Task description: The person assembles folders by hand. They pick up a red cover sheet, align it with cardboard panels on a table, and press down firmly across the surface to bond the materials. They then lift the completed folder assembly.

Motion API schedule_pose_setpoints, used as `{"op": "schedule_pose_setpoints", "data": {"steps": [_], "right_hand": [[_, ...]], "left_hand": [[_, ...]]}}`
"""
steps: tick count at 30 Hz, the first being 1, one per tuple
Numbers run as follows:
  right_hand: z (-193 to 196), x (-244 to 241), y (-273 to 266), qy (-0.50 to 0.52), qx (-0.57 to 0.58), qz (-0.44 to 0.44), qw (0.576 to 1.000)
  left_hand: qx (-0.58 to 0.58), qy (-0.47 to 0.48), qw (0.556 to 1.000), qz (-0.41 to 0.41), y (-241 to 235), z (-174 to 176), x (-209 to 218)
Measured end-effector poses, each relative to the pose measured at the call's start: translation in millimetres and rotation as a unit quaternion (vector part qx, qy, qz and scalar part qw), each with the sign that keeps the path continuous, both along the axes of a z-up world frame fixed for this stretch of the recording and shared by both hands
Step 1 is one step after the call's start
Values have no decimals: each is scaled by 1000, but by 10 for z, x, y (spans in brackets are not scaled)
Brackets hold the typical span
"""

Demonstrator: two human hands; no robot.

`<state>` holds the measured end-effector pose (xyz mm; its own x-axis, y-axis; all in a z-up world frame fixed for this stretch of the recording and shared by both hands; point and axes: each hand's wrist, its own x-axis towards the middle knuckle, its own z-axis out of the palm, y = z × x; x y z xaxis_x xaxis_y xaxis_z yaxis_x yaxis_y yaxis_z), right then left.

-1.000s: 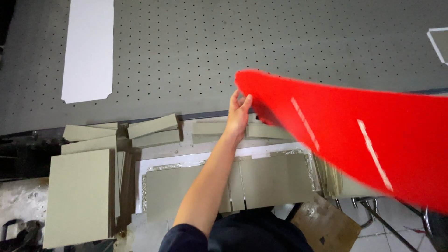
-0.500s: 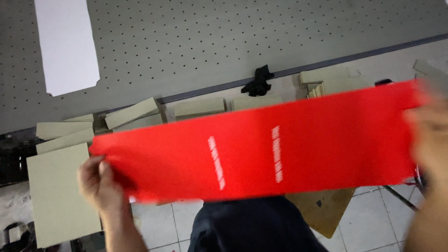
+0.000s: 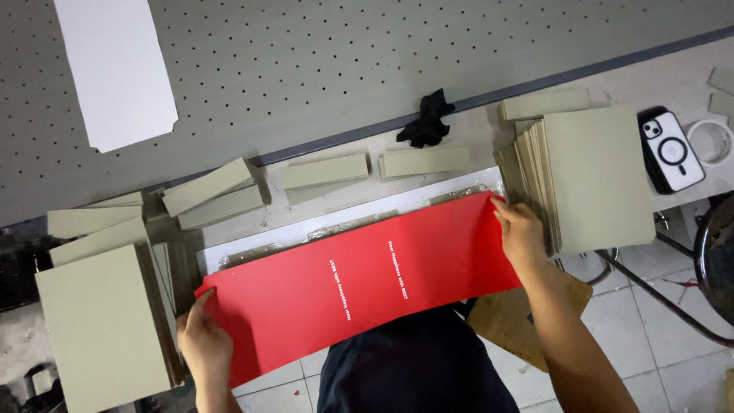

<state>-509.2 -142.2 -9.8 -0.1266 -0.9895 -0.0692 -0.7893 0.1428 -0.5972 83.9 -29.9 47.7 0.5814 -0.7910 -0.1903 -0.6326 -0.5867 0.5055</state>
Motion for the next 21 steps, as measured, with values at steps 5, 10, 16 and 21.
{"op": "schedule_pose_setpoints", "data": {"steps": [5,10,16,21], "right_hand": [[-143,-35,-75,-6,-47,-7,999],[-175,77,-108,24,18,-28,999],[-304,69,-83,31,-39,-14,999],[-299,96,-77,56,-52,-16,997]], "left_hand": [[47,0,999,5,-213,-124,-158],[50,18,998,21,-265,-392,-79],[58,86,993,55,-362,-217,-182],[51,94,993,56,-394,-222,-186]]}}
